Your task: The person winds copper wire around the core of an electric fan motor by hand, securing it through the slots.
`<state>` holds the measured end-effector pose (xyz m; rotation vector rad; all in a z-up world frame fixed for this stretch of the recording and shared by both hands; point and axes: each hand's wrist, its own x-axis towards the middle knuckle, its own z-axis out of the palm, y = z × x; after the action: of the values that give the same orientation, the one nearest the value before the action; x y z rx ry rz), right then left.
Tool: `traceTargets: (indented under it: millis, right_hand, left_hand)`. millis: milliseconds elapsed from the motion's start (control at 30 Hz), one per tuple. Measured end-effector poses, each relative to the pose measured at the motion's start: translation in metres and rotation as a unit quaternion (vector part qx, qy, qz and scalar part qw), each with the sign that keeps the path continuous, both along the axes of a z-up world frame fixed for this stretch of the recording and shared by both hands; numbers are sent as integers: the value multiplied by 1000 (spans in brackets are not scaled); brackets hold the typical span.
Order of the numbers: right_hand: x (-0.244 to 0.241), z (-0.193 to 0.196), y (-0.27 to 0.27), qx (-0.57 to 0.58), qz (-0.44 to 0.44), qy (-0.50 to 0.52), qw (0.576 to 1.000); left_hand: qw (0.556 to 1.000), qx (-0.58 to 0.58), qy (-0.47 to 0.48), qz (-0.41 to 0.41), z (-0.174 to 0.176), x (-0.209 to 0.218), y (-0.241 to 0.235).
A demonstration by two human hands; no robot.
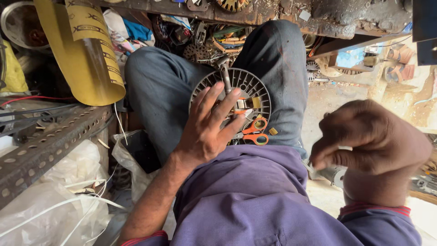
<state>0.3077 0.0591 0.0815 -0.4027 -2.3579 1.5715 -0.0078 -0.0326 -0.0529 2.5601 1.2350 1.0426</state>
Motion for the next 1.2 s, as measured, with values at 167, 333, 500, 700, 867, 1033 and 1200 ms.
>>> traceTargets:
  millis: [167,333,500,700,867,1033,1200]
  right_hand:
    - [-17,-92,13,-16,-399,-50,915]
    - [-82,-147,62,66,-416,-60,905]
    - [-98,-112,56,406,-364,12,839]
    - [-76,-77,-55,311,-52,-59,947]
    - [-41,-103,-3,265,-282,-246,889]
    - [-92,-127,50,237,-360,-42,901]
    - [-94,-104,0,421,-129,-168,882]
  left_hand:
    - [999,38,6,24,-1,7,-10]
    - [969,-65,-237,37,29,15,15]
    - [919,-350,-176,43,9,5,93]
    - [878,-379,-280,-76,18,-37,79]
    - [991,121,61,-7,53,9,26]
    - [895,-283,-341,45,40,13,53]
    - [929,-360,-63,-55,7,-15,115]
